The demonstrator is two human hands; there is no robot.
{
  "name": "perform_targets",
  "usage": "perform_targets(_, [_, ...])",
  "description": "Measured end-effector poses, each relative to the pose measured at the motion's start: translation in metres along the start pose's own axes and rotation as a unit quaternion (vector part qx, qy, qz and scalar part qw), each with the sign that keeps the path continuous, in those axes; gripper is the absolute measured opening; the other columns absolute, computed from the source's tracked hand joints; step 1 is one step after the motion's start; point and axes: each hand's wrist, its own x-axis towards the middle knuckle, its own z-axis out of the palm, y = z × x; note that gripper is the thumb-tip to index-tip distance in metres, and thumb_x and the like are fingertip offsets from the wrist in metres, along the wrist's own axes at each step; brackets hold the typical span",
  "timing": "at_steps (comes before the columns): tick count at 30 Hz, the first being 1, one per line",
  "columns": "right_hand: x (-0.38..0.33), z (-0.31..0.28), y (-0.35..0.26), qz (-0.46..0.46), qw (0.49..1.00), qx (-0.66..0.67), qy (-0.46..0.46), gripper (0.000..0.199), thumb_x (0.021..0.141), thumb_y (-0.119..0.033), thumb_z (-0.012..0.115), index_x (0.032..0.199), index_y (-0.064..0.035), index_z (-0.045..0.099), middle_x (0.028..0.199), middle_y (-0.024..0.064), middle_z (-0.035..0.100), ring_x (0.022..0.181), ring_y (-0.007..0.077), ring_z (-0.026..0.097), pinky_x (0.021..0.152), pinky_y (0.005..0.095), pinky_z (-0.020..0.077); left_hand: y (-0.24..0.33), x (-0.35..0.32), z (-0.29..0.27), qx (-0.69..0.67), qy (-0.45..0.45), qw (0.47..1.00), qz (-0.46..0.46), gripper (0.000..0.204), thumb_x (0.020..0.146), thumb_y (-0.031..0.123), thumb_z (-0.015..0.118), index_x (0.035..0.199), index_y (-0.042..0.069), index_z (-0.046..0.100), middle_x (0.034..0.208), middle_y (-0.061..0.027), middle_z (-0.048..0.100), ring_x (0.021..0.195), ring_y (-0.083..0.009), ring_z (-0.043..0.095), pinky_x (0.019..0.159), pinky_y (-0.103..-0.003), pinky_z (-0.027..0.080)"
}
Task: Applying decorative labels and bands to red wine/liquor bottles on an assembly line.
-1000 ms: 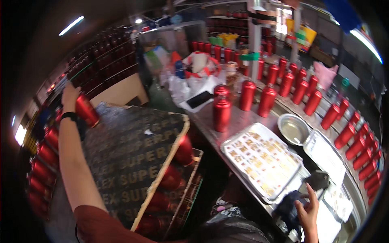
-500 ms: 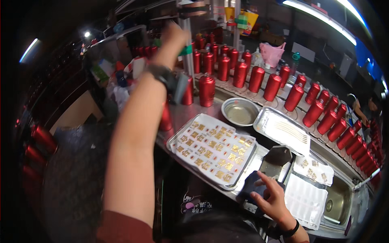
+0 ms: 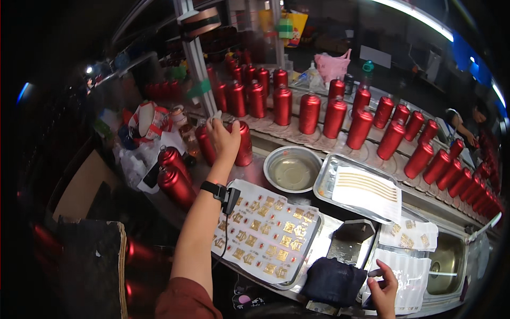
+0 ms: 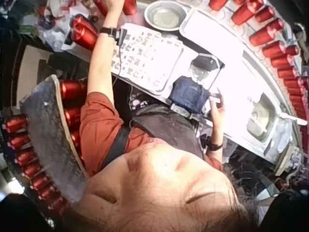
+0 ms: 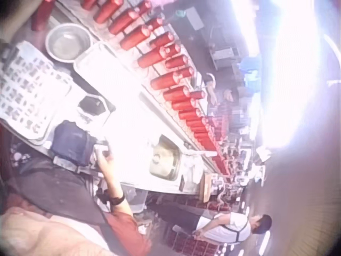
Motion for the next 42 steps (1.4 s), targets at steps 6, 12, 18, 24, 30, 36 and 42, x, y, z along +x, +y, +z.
perform_targets(6, [0.004,0.013,-0.011,0.131,0.991,-0.01,-0.039,0.052,0.093,-0.011,0.066,0.143,-0.0138,0.051,0.105,0.0016,0.061,0.06,0.0036,0.051,0.048,0.0194,0.0402,-0.009,-0.004,-0.045,0.013,0.038,0.999,0.003,0.06,0.078,0.021,0.075,0.128,-0.003,0.052,0.125,-0.0249,0.053,0.12,-0.0418,0.049,0.104,-0.048,0.038])
perform_targets(12, [0.014,0.012,-0.016,0.141,0.989,-0.036,-0.034,0.051,0.094,-0.013,0.065,0.143,-0.0146,0.05,0.11,0.0039,0.062,0.056,0.0048,0.053,0.047,0.0189,0.0407,-0.024,-0.026,-0.127,0.378,0.126,0.916,-0.049,0.071,0.069,0.032,0.083,0.123,-0.001,0.051,0.136,-0.0263,0.046,0.123,-0.0425,0.048,0.104,-0.053,0.038])
perform_targets(18, [0.016,0.023,-0.016,-0.003,0.999,-0.025,-0.044,0.052,0.083,-0.006,0.066,0.133,-0.0012,0.056,0.091,0.0031,0.062,0.069,0.0068,0.058,0.059,0.0189,0.0454,-0.04,-0.046,-0.167,0.285,-0.004,0.931,-0.229,0.075,0.066,0.043,0.085,0.115,-0.002,0.05,0.113,-0.0258,0.06,0.106,-0.044,0.059,0.092,-0.049,0.048])
perform_targets(24, [0.004,0.016,-0.005,-0.015,0.999,-0.026,-0.045,0.05,0.079,0.001,0.069,0.128,-0.0008,0.061,0.09,0.0014,0.066,0.055,0.0002,0.045,0.05,0.016,0.0347,-0.042,-0.053,-0.188,0.081,0.018,0.993,-0.082,0.06,0.064,0.023,0.089,0.109,0.0,0.057,0.107,-0.0138,0.061,0.102,-0.0302,0.058,0.094,-0.041,0.045])
perform_targets(30, [0.02,0.025,-0.018,-0.276,0.947,-0.164,-0.031,0.061,0.077,-0.009,0.076,0.135,-0.0046,0.056,0.096,0.0113,0.066,0.066,0.0172,0.058,0.052,0.0271,0.0439,0.097,-0.067,-0.2,-0.433,-0.232,0.827,-0.272,0.044,0.078,0.008,0.076,0.117,0.003,0.055,0.109,-0.0074,0.061,0.099,-0.0166,0.06,0.092,-0.032,0.049])
perform_targets(36, [0.013,0.049,-0.064,-0.39,0.882,-0.208,-0.163,0.082,0.072,-0.024,0.083,0.145,-0.0143,0.048,0.118,0.0184,0.059,0.076,0.0315,0.065,0.061,0.0388,0.0548,0.208,-0.13,-0.164,-0.489,-0.514,0.555,-0.435,0.049,0.084,0.02,0.075,0.122,0.003,0.05,0.112,-0.0078,0.062,0.101,-0.0153,0.061,0.092,-0.03,0.05])
perform_targets(42, [-0.02,0.039,-0.001,-0.234,0.955,-0.052,-0.171,0.103,0.073,-0.027,0.086,0.154,-0.0067,0.027,0.13,0.0192,0.055,0.109,0.0295,0.063,0.084,0.0394,0.0544,0.228,-0.158,-0.134,-0.481,-0.689,0.353,-0.411,0.057,0.086,0.031,0.077,0.128,0.006,0.048,0.115,-0.0062,0.06,0.108,-0.0163,0.06,0.095,-0.033,0.05])
